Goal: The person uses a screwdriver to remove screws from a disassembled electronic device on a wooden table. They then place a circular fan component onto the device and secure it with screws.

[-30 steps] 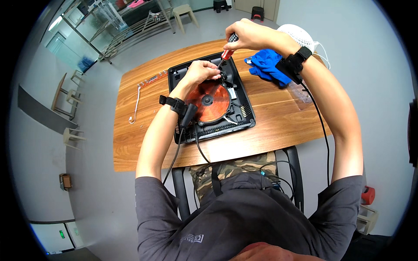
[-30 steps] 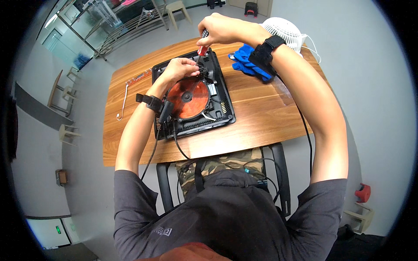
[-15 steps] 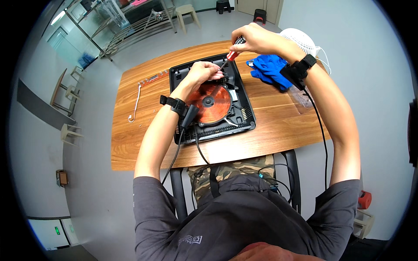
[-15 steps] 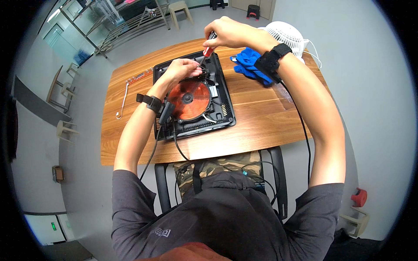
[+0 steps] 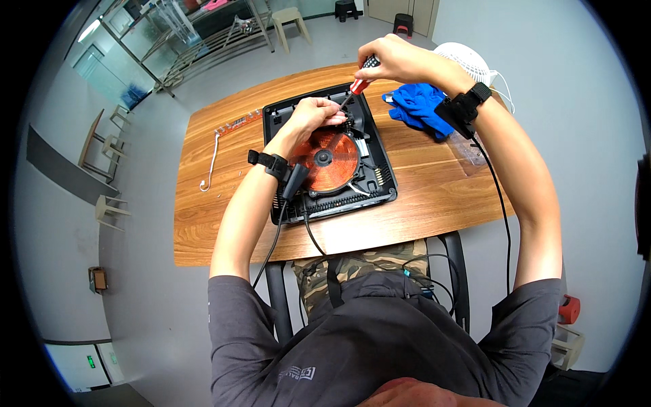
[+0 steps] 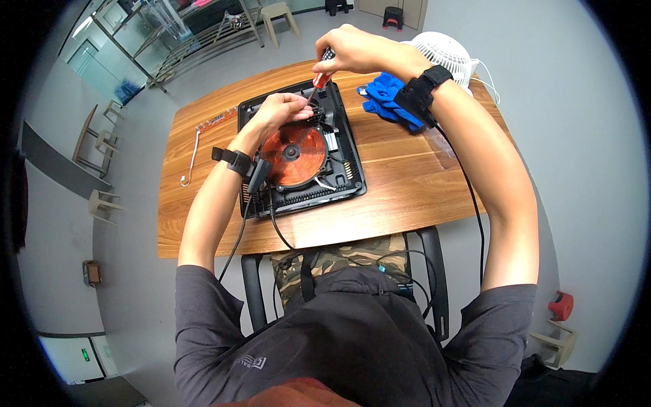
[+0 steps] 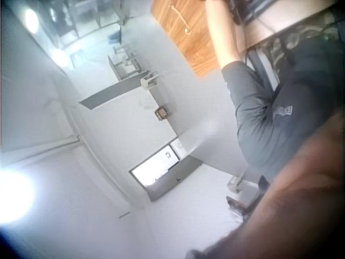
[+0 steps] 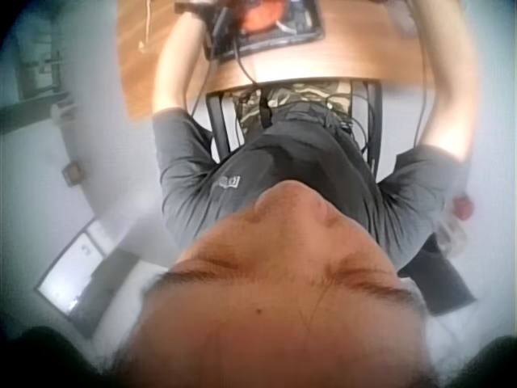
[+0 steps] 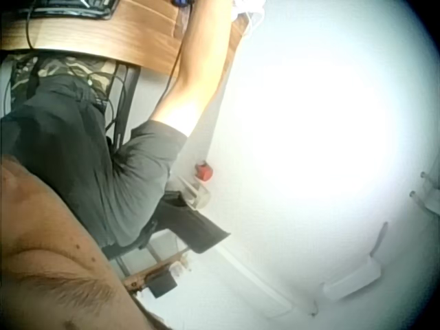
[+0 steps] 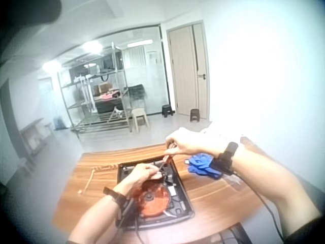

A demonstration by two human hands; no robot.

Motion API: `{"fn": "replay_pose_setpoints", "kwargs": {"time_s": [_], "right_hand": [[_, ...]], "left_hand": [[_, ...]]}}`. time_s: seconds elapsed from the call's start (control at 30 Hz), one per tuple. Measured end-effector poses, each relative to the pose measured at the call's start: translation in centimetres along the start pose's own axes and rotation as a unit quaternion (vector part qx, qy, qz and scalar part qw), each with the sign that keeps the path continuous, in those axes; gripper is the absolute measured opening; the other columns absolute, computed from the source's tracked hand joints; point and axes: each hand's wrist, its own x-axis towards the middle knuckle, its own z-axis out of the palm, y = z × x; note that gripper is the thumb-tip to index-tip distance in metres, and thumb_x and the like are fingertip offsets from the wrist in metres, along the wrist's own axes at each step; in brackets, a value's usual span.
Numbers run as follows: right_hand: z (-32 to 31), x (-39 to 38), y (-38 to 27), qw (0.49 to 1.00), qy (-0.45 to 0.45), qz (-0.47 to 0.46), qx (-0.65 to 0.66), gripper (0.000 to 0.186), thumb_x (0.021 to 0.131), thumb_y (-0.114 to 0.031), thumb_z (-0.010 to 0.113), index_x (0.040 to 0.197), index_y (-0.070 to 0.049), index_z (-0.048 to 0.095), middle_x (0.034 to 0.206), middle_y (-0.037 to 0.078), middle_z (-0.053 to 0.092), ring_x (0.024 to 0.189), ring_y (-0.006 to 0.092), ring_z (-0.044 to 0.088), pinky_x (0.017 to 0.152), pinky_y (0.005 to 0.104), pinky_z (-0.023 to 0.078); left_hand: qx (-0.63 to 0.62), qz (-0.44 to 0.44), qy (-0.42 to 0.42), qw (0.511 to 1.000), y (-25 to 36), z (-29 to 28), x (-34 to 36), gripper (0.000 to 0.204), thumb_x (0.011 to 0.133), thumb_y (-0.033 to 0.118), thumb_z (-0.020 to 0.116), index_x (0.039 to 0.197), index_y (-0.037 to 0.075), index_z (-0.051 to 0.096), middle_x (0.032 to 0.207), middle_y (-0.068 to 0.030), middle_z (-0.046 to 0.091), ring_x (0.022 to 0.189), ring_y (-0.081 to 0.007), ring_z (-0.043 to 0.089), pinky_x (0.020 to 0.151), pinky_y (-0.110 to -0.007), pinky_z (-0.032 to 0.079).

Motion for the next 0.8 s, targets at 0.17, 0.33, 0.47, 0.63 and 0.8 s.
{"fn": "replay_pose_setpoints", "kwargs": {"time_s": [0.17, 0.33, 0.47, 0.63, 0.8], "right_hand": [[-0.1, 0.0, -0.5, 1.000, -0.002, 0.001, -0.010, 0.039, 0.093, -0.036, 0.075, 0.100, 0.003, 0.072, 0.084, 0.022, 0.072, 0.078, 0.0337, 0.071, 0.072, 0.0410, 0.054], [0.6, 0.1, 0.3, 1.000, 0.005, 0.021, 0.011, 0.040, 0.092, -0.038, 0.076, 0.101, 0.002, 0.072, 0.082, 0.022, 0.071, 0.077, 0.0340, 0.070, 0.072, 0.0415, 0.054], [0.0, -0.3, -0.9, 0.999, -0.017, 0.030, 0.008, 0.044, 0.092, -0.040, 0.076, 0.103, 0.003, 0.071, 0.084, 0.022, 0.071, 0.080, 0.0350, 0.069, 0.073, 0.0420, 0.054], [0.2, -0.1, 0.2, 0.998, -0.059, -0.013, -0.020, 0.040, 0.090, -0.029, 0.076, 0.107, 0.005, 0.063, 0.092, 0.023, 0.071, 0.087, 0.0362, 0.069, 0.077, 0.0425, 0.054], [0.3, 0.1, -0.2, 0.998, -0.053, -0.028, -0.008, 0.037, 0.086, -0.022, 0.076, 0.107, 0.004, 0.059, 0.092, 0.023, 0.071, 0.090, 0.0376, 0.071, 0.077, 0.0433, 0.055]], "left_hand": [[-0.058, -0.004, 0.012, 0.998, -0.3, 0.2, -0.1, 0.012, 0.101, 0.001, 0.059, 0.101, -0.008, 0.066, 0.100, -0.0171, 0.072, 0.091, -0.0215, 0.074, 0.088, -0.027, 0.064], [-0.118, -0.012, 0.013, 0.993, -0.4, -0.1, -0.1, 0.016, 0.102, 0.003, 0.058, 0.110, -0.010, 0.064, 0.109, -0.0166, 0.068, 0.098, -0.0229, 0.072, 0.094, -0.029, 0.062], [-0.115, -0.017, 0.031, 0.993, -0.1, 0.3, -0.5, 0.018, 0.103, 0.003, 0.058, 0.113, -0.010, 0.063, 0.113, -0.0165, 0.067, 0.100, -0.0226, 0.071, 0.096, -0.029, 0.061], [-0.072, -0.008, 0.031, 0.997, -0.7, 0.4, 0.1, 0.016, 0.101, 0.003, 0.061, 0.112, -0.008, 0.063, 0.105, -0.0143, 0.070, 0.093, -0.0207, 0.072, 0.092, -0.029, 0.062], [0.104, 0.049, 0.011, 0.993, -1.2, 0.2, 0.1, 0.015, 0.096, 0.002, 0.065, 0.109, -0.005, 0.065, 0.095, -0.0113, 0.073, 0.088, -0.0180, 0.074, 0.077, -0.028, 0.060]]}}
